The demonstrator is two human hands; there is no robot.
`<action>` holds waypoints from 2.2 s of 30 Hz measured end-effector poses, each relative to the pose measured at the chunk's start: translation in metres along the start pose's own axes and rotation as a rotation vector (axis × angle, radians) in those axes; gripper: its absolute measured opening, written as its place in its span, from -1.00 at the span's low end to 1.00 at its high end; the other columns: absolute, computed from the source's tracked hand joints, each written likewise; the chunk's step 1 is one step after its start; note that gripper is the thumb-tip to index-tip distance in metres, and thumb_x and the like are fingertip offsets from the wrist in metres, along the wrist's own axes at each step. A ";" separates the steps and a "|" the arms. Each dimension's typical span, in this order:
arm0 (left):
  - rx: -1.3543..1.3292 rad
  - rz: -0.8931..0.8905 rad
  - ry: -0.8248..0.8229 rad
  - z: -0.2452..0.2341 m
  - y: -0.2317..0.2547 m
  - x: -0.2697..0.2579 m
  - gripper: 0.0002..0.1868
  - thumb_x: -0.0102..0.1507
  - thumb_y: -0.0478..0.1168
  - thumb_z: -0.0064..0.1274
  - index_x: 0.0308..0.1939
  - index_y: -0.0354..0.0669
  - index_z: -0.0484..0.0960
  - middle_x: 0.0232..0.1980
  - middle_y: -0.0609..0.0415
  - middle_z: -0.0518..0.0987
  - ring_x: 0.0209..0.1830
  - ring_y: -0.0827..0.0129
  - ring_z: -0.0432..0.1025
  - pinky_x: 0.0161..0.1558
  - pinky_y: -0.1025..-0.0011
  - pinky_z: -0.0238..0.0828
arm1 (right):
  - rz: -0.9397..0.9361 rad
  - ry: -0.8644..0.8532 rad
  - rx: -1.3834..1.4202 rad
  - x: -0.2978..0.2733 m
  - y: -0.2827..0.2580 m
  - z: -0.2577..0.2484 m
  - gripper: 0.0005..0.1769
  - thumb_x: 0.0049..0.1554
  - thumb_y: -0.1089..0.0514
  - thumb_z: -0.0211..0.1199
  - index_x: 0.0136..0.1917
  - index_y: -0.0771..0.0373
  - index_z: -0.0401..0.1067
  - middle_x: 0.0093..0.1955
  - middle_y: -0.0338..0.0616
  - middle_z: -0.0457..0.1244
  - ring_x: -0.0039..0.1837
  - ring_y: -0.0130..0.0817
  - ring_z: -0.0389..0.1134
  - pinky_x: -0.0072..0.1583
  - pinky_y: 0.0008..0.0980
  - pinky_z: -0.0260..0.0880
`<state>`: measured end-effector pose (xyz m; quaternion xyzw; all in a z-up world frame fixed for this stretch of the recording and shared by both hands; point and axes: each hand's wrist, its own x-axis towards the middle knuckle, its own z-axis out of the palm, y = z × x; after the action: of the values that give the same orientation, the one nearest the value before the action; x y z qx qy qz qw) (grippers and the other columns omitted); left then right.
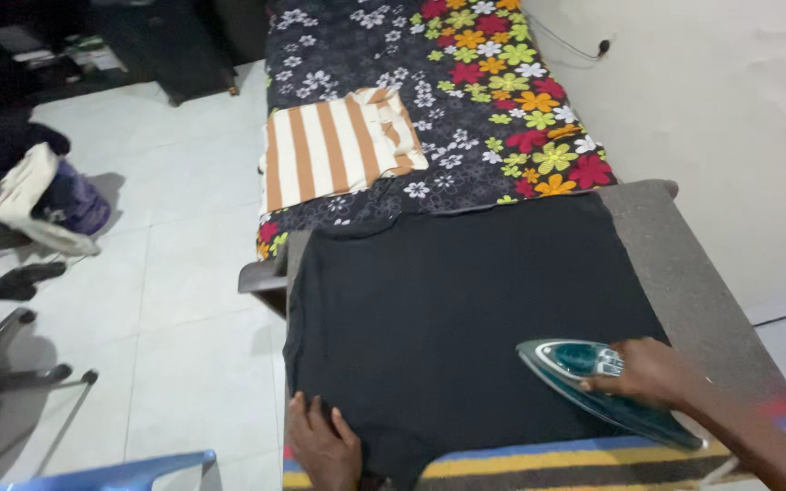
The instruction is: The person irons a black t-shirt on an ironing board, repeatedly smoothing the fabric with an electric iron. They flip the shirt over several times to iron both sides and adjust the garment between passes. The shirt is then folded and placed on a nearby bed.
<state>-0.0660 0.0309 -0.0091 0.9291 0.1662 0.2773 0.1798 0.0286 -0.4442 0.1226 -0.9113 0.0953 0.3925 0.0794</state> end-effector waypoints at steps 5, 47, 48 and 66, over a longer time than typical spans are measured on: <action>-0.167 -0.407 -0.012 -0.021 -0.011 -0.023 -0.28 0.11 -0.16 0.19 0.29 -0.44 0.38 0.15 -0.32 0.45 0.11 -0.09 0.41 0.13 0.02 0.39 | -0.028 -0.029 -0.099 -0.013 -0.025 0.005 -0.31 -0.05 -0.49 0.39 -0.04 0.15 0.68 -0.26 -0.08 0.51 -0.27 -0.33 0.55 -0.18 -0.34 0.50; -0.354 -0.758 -0.378 0.010 -0.068 -0.018 -0.52 0.31 0.02 -0.01 -0.49 -0.36 0.49 -0.37 -0.34 0.52 -0.30 -0.24 0.42 -0.17 -0.05 0.30 | -0.662 0.065 -0.377 -0.043 -0.368 0.041 -0.20 -0.10 -0.45 0.40 0.00 0.34 0.60 -0.01 0.17 0.43 0.05 0.01 0.51 0.14 -0.10 0.51; -0.331 -0.754 -0.379 0.012 -0.068 -0.020 -0.52 0.31 0.02 0.00 -0.49 -0.35 0.50 -0.35 -0.34 0.53 -0.28 -0.24 0.43 -0.16 -0.06 0.30 | -0.610 0.091 -0.291 -0.046 -0.364 0.044 -0.22 -0.08 -0.44 0.40 0.00 0.34 0.60 0.00 0.19 0.43 0.06 0.03 0.50 0.15 -0.08 0.50; -0.190 -0.691 -0.433 0.033 -0.091 -0.018 -0.57 0.29 0.04 0.04 -0.23 -0.33 0.70 -0.14 -0.40 0.64 -0.04 -0.33 0.50 0.04 -0.05 0.40 | 0.002 0.120 0.187 -0.012 -0.154 0.006 -0.42 0.06 -0.36 0.30 -0.13 0.20 0.69 -0.21 -0.04 0.52 -0.26 -0.30 0.56 -0.10 -0.30 0.54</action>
<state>-0.0800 0.0960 -0.0818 0.8350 0.4000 0.0130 0.3777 0.0530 -0.2920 0.1381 -0.9218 0.1370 0.3266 0.1578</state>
